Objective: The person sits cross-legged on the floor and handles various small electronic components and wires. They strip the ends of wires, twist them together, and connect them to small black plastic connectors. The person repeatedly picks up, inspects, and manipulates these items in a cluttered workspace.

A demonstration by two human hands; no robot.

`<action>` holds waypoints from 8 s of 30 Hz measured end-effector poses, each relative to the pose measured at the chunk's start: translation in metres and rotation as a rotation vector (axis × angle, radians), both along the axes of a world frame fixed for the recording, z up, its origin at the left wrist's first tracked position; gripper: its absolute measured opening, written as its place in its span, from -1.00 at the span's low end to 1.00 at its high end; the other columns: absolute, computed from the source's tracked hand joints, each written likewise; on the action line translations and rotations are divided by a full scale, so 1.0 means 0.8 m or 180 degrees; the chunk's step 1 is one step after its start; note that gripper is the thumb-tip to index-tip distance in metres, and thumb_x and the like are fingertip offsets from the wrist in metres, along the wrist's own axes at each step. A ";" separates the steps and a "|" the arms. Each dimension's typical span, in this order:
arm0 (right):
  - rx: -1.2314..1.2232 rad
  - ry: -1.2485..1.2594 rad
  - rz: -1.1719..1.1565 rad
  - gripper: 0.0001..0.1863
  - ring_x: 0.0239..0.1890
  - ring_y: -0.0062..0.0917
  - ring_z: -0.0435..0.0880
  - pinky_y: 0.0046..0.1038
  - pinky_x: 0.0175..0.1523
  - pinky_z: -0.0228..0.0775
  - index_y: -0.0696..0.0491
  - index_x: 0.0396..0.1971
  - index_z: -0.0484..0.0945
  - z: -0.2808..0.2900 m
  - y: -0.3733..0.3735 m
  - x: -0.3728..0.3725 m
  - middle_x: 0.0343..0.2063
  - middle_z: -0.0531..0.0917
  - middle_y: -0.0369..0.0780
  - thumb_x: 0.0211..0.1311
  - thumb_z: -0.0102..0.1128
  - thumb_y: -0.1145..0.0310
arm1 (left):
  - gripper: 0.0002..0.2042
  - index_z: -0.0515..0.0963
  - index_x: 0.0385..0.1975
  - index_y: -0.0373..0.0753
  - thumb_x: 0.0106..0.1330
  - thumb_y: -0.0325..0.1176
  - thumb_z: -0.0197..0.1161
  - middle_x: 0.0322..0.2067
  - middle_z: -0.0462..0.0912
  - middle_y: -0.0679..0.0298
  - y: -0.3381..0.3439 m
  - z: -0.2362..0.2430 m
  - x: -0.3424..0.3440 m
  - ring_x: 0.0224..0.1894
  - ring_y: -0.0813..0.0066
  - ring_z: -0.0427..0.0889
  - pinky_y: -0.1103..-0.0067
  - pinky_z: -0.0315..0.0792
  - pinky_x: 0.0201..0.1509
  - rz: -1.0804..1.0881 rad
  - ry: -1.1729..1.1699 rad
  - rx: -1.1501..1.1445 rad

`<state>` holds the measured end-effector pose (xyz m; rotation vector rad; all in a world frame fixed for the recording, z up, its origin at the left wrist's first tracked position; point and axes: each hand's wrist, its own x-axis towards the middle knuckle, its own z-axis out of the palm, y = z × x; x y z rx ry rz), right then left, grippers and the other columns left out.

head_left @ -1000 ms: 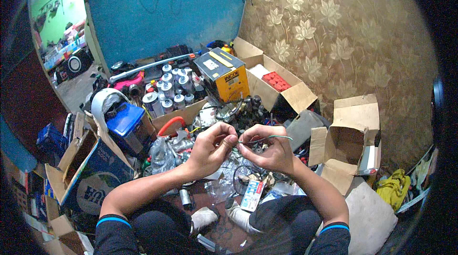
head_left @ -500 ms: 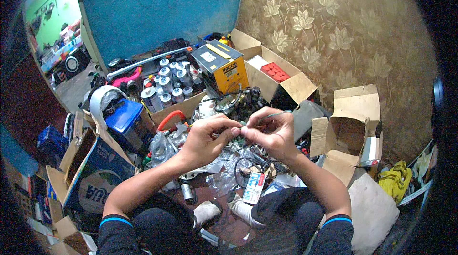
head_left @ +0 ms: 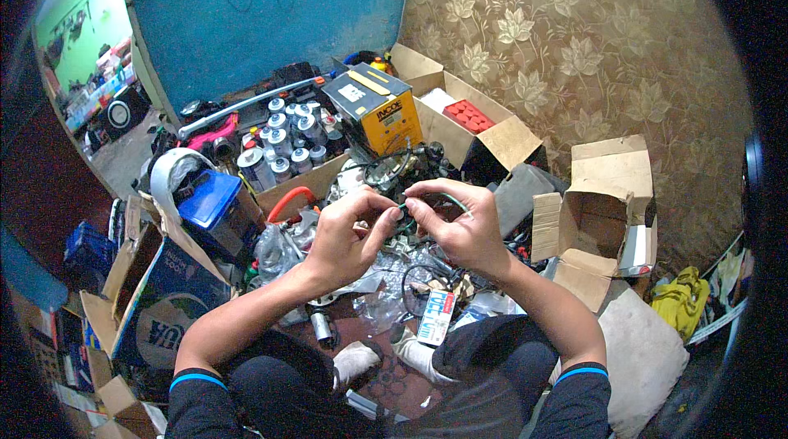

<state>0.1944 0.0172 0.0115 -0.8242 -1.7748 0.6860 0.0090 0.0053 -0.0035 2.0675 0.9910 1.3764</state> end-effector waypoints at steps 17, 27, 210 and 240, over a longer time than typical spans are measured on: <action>-0.1267 -0.0326 0.0931 -0.86 -0.45 -0.65 0.56 -0.57 -0.37 0.54 0.22 -0.32 0.55 -0.016 0.013 0.002 -0.44 0.56 -0.29 0.26 0.11 0.45 | -0.91 0.51 -0.36 -0.32 0.16 -0.57 0.24 -0.46 0.52 0.17 0.011 -0.005 -0.011 -0.49 0.37 0.54 0.54 0.41 -0.50 -0.0039 0.0465 0.1240; -0.2911 0.0908 0.2052 -0.74 -0.35 -0.60 0.60 -0.38 -0.28 0.63 0.13 -0.20 0.55 -0.021 0.017 0.002 -0.39 0.59 -0.31 0.36 0.04 0.25 | -0.88 0.58 -0.38 -0.29 0.08 -0.59 0.22 -0.38 0.60 0.15 0.019 -0.010 -0.022 -0.45 0.32 0.62 0.49 0.49 -0.45 0.0023 0.0606 0.2186; -0.1583 -0.0030 0.1534 -0.77 -0.46 -0.81 0.51 -0.71 -0.38 0.35 0.13 -0.49 0.55 -0.019 0.018 0.011 -0.53 0.58 -0.40 -0.04 0.48 0.41 | -0.80 0.57 -0.47 -0.31 0.27 -0.29 0.29 -0.66 0.49 0.48 0.013 -0.014 -0.011 -0.63 0.81 0.35 0.75 0.19 -0.61 -0.0994 -0.0503 -0.1512; -0.1428 0.0510 0.0982 -0.80 -0.44 -0.74 0.57 -0.64 -0.40 0.44 0.18 -0.39 0.57 -0.017 0.017 0.005 -0.48 0.63 -0.31 0.04 0.39 0.42 | -0.86 0.50 -0.29 -0.41 0.21 -0.51 0.27 -0.40 0.61 0.22 0.011 -0.007 -0.011 -0.43 0.60 0.59 0.61 0.61 -0.56 -0.1061 -0.1314 -0.2295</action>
